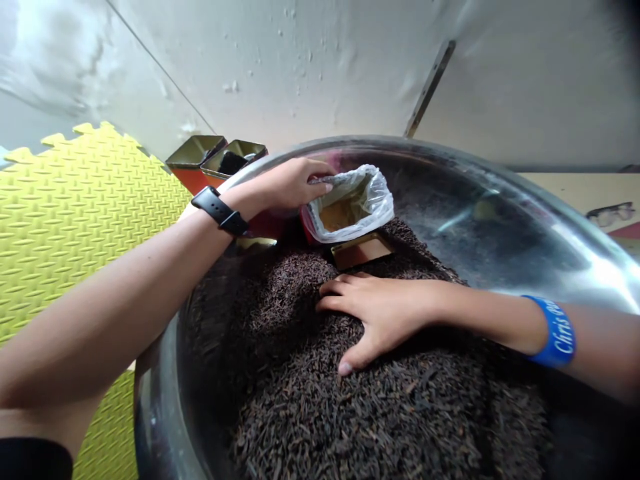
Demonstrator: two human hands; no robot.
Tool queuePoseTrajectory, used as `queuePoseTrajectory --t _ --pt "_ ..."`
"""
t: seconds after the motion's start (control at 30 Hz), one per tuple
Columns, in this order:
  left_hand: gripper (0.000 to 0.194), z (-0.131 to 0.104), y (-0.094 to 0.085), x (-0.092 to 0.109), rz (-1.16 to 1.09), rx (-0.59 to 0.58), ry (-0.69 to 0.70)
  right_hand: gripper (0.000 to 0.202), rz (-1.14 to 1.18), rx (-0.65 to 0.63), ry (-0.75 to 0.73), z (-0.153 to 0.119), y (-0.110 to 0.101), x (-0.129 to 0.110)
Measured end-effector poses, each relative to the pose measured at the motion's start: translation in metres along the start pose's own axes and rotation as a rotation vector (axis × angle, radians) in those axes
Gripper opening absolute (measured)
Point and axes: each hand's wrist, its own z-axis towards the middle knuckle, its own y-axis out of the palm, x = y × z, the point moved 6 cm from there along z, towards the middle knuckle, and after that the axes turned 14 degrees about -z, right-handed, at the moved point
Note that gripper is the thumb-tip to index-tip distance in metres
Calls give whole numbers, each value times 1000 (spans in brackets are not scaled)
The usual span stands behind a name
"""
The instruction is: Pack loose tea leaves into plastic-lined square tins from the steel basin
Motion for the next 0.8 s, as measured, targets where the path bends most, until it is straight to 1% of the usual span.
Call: queuePoseTrajectory --t 0.2,0.4,0.57,0.8 --pt "37 0 1 0 0 -15 10 82 -15 -20 -20 0 -5 -4" --pt "38 0 1 1 13 -22 -7 77 -8 -71 -42 0 -10 -9" --pt "37 1 0 -1 13 -7 6 72 -1 -136 -62 -5 -15 -13" --pt "35 0 1 1 9 -18 16 74 15 -184 -50 -15 -24 -10"
